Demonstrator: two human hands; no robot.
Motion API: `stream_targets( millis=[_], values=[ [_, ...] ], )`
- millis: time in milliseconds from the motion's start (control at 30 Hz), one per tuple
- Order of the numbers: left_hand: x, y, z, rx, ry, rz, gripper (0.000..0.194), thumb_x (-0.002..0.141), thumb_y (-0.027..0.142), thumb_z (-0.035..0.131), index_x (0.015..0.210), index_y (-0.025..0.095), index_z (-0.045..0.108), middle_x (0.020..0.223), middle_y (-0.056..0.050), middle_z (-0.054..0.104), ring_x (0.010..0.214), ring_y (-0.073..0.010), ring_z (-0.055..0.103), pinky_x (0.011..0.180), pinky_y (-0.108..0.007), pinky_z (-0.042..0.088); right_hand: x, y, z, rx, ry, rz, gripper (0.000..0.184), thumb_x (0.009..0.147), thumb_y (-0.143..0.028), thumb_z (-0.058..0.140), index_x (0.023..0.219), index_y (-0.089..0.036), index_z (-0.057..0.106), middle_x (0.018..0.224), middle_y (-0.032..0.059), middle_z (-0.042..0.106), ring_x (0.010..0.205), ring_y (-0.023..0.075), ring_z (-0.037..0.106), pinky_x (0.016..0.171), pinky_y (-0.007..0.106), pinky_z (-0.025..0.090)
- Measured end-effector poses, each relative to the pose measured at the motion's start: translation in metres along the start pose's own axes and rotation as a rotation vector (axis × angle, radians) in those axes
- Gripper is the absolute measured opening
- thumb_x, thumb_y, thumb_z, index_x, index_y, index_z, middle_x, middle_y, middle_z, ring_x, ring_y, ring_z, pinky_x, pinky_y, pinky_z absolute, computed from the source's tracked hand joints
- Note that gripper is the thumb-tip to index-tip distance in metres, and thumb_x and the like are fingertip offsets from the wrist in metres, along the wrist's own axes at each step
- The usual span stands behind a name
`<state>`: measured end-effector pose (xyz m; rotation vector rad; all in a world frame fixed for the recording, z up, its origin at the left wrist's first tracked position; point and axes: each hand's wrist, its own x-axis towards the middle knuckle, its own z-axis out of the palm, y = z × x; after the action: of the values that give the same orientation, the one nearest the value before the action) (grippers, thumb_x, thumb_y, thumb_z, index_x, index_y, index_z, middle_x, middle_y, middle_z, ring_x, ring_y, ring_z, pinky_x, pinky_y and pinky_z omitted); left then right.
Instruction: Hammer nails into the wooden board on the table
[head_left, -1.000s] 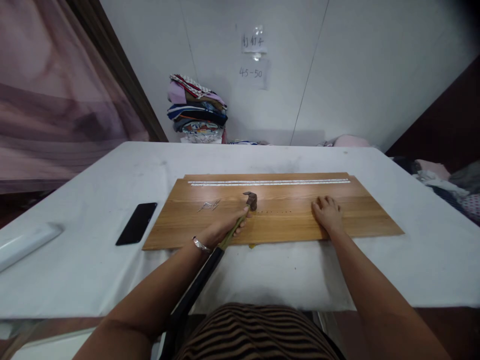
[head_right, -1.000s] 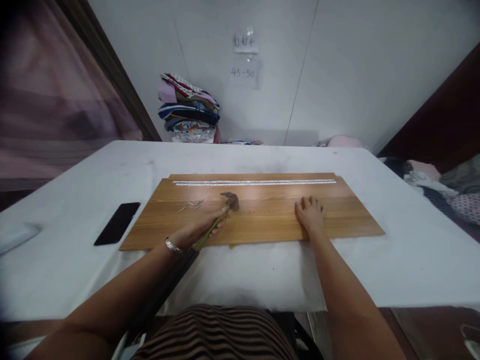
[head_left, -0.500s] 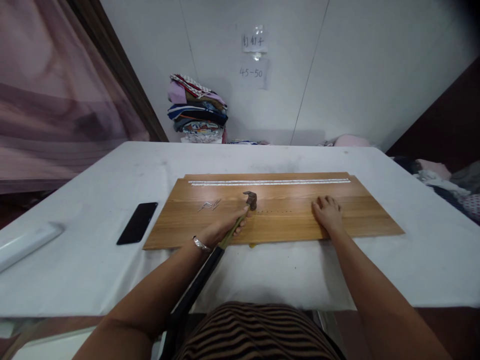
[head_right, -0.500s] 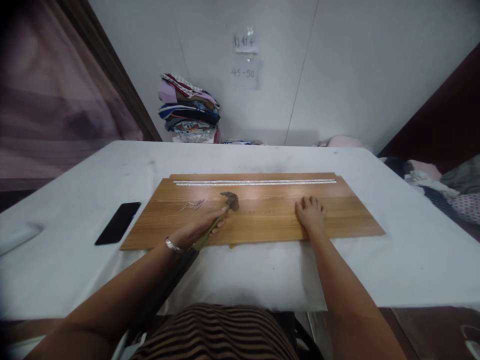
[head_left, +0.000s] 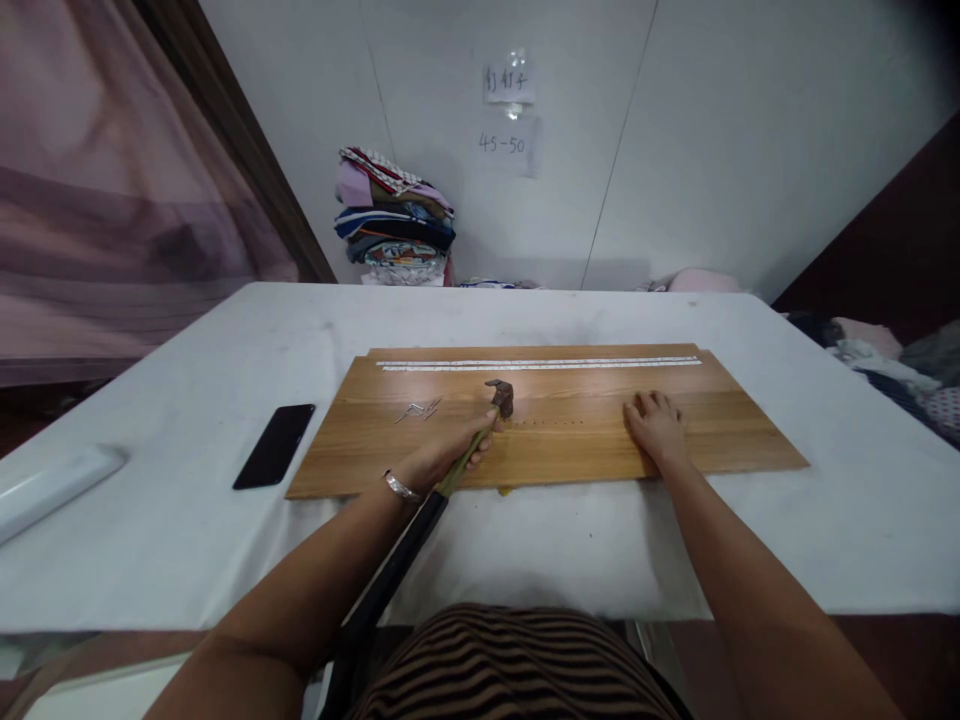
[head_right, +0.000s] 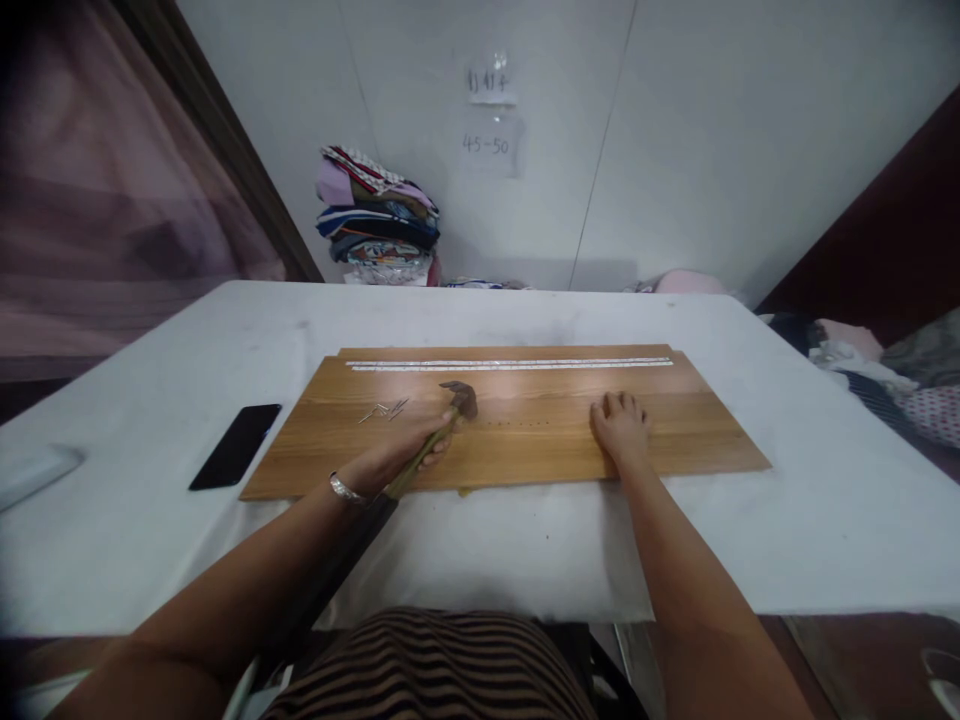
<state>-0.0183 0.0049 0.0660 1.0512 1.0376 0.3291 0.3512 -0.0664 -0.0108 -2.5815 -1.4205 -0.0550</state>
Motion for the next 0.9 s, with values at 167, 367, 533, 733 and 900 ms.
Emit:
stream_targets(
  millis=[167,367,533,733,900],
  values=[
    [-0.0020,-0.0002,0.0025,0.014,0.009,-0.037,0.042,0.095,0.062,0.055,0.096,0.020,0.057,0.061,0.007,0.044,0.043,-0.0058,0.032,0.042,-0.022,0.022,-0.0002,0.0004,0.0015,0.006,0.019,-0.005,0.053,0.101,-0.046,0.034,0.135,-0.019,0.064,0.147,0.0183,0.057,0.137,0.0324,0.046,0.111,0.052,0.033],
    [-0.0006,-0.0006,0.0012,-0.004,0.011,0.000,0.042,0.096,0.061,0.052,0.097,0.019,0.057,0.061,0.007,0.044,0.043,-0.0059,0.032,0.042,-0.022,0.022,-0.0002,0.0010,0.0020,0.001,0.003,-0.001,0.053,0.102,-0.045,0.032,0.134,-0.019,0.064,0.150,0.0179,0.055,0.139,0.0319,0.045,0.112,0.051,0.032],
    [0.0007,0.0011,0.0002,0.009,0.006,0.003,0.040,0.097,0.059,0.052,0.098,0.019,0.058,0.061,0.007,0.046,0.042,-0.0060,0.034,0.042,-0.022,0.021,-0.0001,0.0006,0.0011,-0.015,-0.004,0.001,0.054,0.102,-0.046,0.031,0.137,-0.018,0.062,0.151,0.0175,0.054,0.140,0.0312,0.044,0.113,0.050,0.033],
    [-0.0032,0.0020,0.0044,0.012,0.016,-0.014,0.035,0.099,0.054,0.051,0.091,0.020,0.058,0.059,0.006,0.045,0.041,-0.0060,0.032,0.042,-0.024,0.020,-0.0006,0.0000,0.0003,-0.015,0.002,-0.001,0.052,0.102,-0.046,0.034,0.135,-0.019,0.063,0.149,0.0169,0.056,0.139,0.0310,0.045,0.112,0.049,0.033],
    [-0.0027,0.0023,0.0037,0.004,0.001,-0.018,0.040,0.097,0.059,0.052,0.094,0.019,0.057,0.060,0.006,0.046,0.041,-0.0059,0.033,0.041,-0.022,0.021,-0.0009,-0.0002,0.0007,-0.007,0.009,0.000,0.051,0.102,-0.044,0.034,0.134,-0.018,0.064,0.147,0.0178,0.057,0.137,0.0320,0.047,0.111,0.050,0.034]
  ],
)
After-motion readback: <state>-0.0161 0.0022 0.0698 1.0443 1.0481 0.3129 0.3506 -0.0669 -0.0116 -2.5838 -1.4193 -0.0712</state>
